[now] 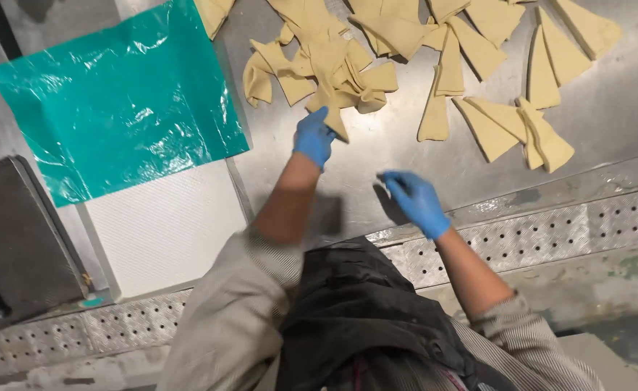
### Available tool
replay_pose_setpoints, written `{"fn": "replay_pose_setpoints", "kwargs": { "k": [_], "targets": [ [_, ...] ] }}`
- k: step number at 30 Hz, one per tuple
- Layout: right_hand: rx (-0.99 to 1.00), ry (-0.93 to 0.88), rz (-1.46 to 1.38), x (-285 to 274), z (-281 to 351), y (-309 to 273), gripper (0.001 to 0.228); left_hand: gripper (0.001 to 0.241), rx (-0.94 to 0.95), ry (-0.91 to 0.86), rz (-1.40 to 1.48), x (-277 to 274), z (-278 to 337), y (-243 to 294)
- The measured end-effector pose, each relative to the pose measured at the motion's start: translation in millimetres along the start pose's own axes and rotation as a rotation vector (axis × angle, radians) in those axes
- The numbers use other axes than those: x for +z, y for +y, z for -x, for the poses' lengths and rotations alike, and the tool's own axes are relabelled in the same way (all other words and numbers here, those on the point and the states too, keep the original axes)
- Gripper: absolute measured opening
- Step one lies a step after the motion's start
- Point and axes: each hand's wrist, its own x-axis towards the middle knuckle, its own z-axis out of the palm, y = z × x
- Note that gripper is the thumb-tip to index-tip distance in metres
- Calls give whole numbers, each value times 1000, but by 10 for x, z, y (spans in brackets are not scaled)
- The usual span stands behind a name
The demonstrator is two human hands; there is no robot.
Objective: Rolling triangular dough pieces into croissant shapes on a metal workbench.
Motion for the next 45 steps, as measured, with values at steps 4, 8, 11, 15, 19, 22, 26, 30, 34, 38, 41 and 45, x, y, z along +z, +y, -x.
{"fn": "replay_pose_setpoints", "kwargs": {
  "k": [4, 8, 11, 15, 19, 22, 26, 30, 34, 38, 41, 45],
  "targets": [
    [-126, 34, 184, 9, -688, 1, 28, 40, 41, -329, -14, 384, 1645, 860],
    [68, -287, -601, 37, -1017, -748, 42, 45, 190, -331, -559, 459, 2546, 1303],
    [370, -575, -1085, 305, -865, -646, 49, 41, 209, -407, -623, 219, 2801, 1318],
    [351, -675, -1149, 389, -582, -1072, 42, 44, 377, -316, -551, -62, 2904, 1328],
    [334, -628, -975, 659, -337, -889, 37, 57, 284, -206, -151, -98, 2952, 948],
    [216, -609, -758, 768, -217, -706, 32, 61, 54, -153, 205, -159, 3026, 846],
    [333, -247, -795, 472, -4, -839, 31, 56, 266, -217, -289, -542, 2369, 834],
    [309, 8, -987, 251, 69, -718, 26, 91, 216, -62, 94, 96, 1983, 1569],
    [232, -15, -1081, 380, -58, -528, 26, 95, 78, -25, -265, 73, 1876, 839],
    [299, -65, -1106, 461, -156, -538, 25, 71, -251, -449, 146, 59, 2250, 98],
    [407, -159, -890, 452, 137, -518, 27, 56, -82, -456, 9, 78, 2607, 107],
    [496, -208, -677, 629, -109, -27, 50, 42, 59, -274, -228, -3, 2593, 252]
  ]
}}
